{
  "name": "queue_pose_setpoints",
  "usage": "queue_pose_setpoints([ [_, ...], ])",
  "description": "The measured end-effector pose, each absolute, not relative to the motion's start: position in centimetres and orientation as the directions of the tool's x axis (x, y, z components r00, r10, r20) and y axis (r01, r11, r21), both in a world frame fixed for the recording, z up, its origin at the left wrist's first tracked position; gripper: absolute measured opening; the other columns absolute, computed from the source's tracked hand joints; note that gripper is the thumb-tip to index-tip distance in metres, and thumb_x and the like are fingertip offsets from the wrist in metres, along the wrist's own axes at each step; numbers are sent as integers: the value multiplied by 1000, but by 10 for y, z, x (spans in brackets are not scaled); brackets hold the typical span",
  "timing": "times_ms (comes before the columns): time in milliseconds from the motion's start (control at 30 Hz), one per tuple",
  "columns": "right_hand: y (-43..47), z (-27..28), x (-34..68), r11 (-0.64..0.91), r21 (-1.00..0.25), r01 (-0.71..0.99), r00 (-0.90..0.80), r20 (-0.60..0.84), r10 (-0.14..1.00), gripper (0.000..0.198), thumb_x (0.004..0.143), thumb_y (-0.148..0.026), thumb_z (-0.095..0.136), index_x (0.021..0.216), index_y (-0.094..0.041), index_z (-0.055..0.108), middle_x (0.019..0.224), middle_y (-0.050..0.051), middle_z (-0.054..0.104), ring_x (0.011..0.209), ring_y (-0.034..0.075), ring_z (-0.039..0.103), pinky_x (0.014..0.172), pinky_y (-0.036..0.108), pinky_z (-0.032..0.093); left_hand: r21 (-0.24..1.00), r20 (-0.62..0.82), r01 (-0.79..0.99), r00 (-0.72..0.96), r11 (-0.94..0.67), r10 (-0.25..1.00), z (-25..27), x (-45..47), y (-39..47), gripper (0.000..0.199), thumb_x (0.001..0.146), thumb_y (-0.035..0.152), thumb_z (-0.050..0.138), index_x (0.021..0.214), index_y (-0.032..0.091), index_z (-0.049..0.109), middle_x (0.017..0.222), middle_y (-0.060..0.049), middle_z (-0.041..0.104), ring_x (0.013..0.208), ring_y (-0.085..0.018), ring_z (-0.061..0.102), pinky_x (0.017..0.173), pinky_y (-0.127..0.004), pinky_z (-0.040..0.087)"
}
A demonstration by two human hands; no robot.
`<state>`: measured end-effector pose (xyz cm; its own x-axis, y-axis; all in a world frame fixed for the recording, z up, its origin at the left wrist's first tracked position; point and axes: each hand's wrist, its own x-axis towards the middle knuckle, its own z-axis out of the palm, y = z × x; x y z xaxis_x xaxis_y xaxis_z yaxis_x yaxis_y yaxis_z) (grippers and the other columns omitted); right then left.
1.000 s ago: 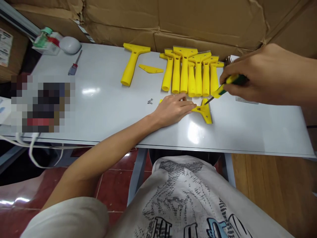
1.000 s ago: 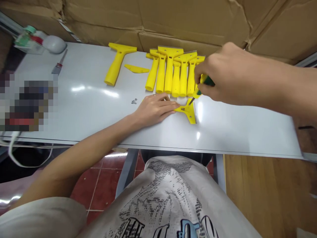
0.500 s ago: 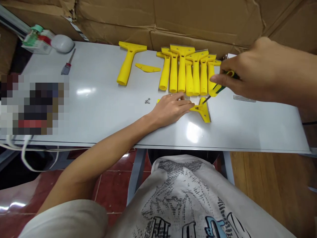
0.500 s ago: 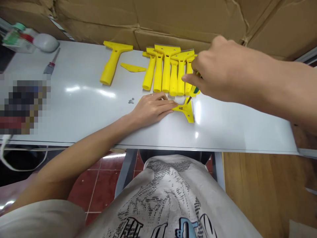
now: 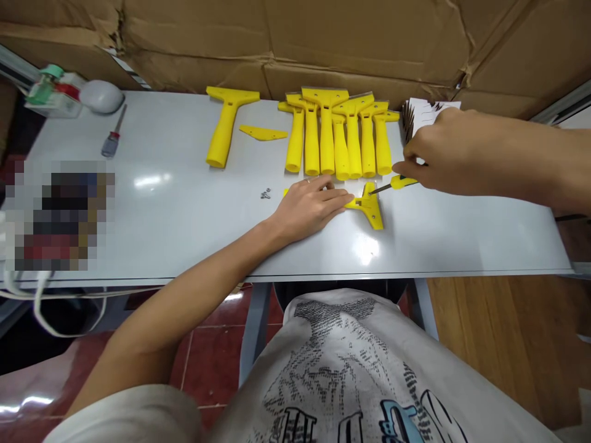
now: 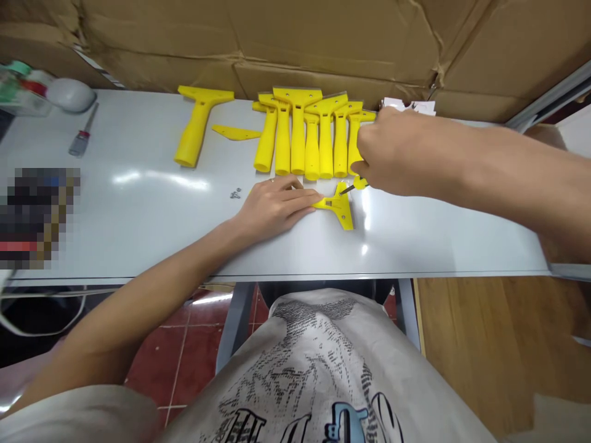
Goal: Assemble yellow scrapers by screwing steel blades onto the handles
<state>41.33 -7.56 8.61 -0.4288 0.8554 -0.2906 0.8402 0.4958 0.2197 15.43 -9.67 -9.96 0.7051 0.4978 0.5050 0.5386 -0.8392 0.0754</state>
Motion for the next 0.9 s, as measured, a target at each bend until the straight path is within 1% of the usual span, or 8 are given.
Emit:
queue_pose_setpoints([
  [67, -77, 90, 416, 526, 300, 796, -450, -289, 845, 23, 104, -41, 72, 117, -26, 83, 101, 13, 77, 91, 34, 75, 78, 44, 54, 53, 513, 539, 707, -841, 486, -100, 154, -97, 32, 123, 35, 58, 134, 23, 85, 124, -9, 88, 105, -26, 77, 71, -37, 55],
  [133, -78, 93, 415, 617, 257, 744, -557, -273, 785, 39, 100, -41, 79, 138, -32, 78, 123, 13, 78, 104, 35, 75, 82, 45, 55, 40, 526, 535, 707, -844, 473, -100, 154, -96, 32, 123, 33, 57, 134, 23, 85, 123, -8, 88, 104, -25, 77, 71, -37, 55],
  [200, -78, 96, 412, 645, 196, 738, -594, -265, 760, 44, 104, -48, 72, 145, -31, 74, 121, 14, 77, 104, 35, 74, 84, 45, 56, 28, 536, 530, 707, -847, 461, -100, 154, -96, 32, 123, 32, 57, 133, 22, 85, 123, -8, 88, 103, -25, 77, 71, -38, 55],
  [300, -79, 99, 408, 621, 223, 751, -565, -269, 780, 39, 111, -50, 52, 134, -30, 77, 97, 12, 76, 95, 33, 71, 85, 47, 56, 18, 553, 525, 704, -851, 446, -99, 155, -95, 30, 123, 31, 58, 132, 22, 85, 121, -6, 88, 100, -24, 77, 71, -38, 55],
  [433, -90, 109, 425, 712, 171, 681, -691, -171, 702, 35, 106, -36, 44, 116, -35, 77, 116, 8, 78, 96, 29, 71, 92, 48, 56, 33, 543, 524, 705, -851, 456, -97, 155, -96, 32, 124, 34, 57, 132, 21, 85, 122, -7, 88, 103, -25, 77, 72, -38, 55],
  [533, -106, 113, 452, 723, 106, 682, -729, 26, 684, 34, 111, -44, 43, 120, -36, 75, 123, 7, 77, 96, 29, 72, 85, 49, 52, 52, 519, 529, 710, -847, 476, -97, 155, -96, 36, 125, 36, 53, 134, 22, 84, 122, -9, 88, 106, -26, 76, 73, -37, 54],
  [667, -127, 101, 473, 728, -4, 686, -727, 50, 685, 30, 117, -45, 50, 130, -34, 75, 121, 6, 80, 94, 27, 75, 83, 47, 53, 86, 527, 523, 698, -848, 484, -99, 155, -96, 32, 124, 32, 55, 133, 22, 84, 120, -9, 87, 106, -25, 75, 75, -37, 55],
  [900, -140, 72, 472, 794, -11, 608, -783, 153, 602, 24, 117, -28, 56, 125, -22, 78, 114, 7, 81, 87, 23, 78, 76, 40, 58, 78, 552, 512, 693, -856, 464, -98, 156, -97, 30, 124, 30, 56, 129, 21, 84, 117, -8, 87, 105, -24, 74, 74, -36, 54],
])
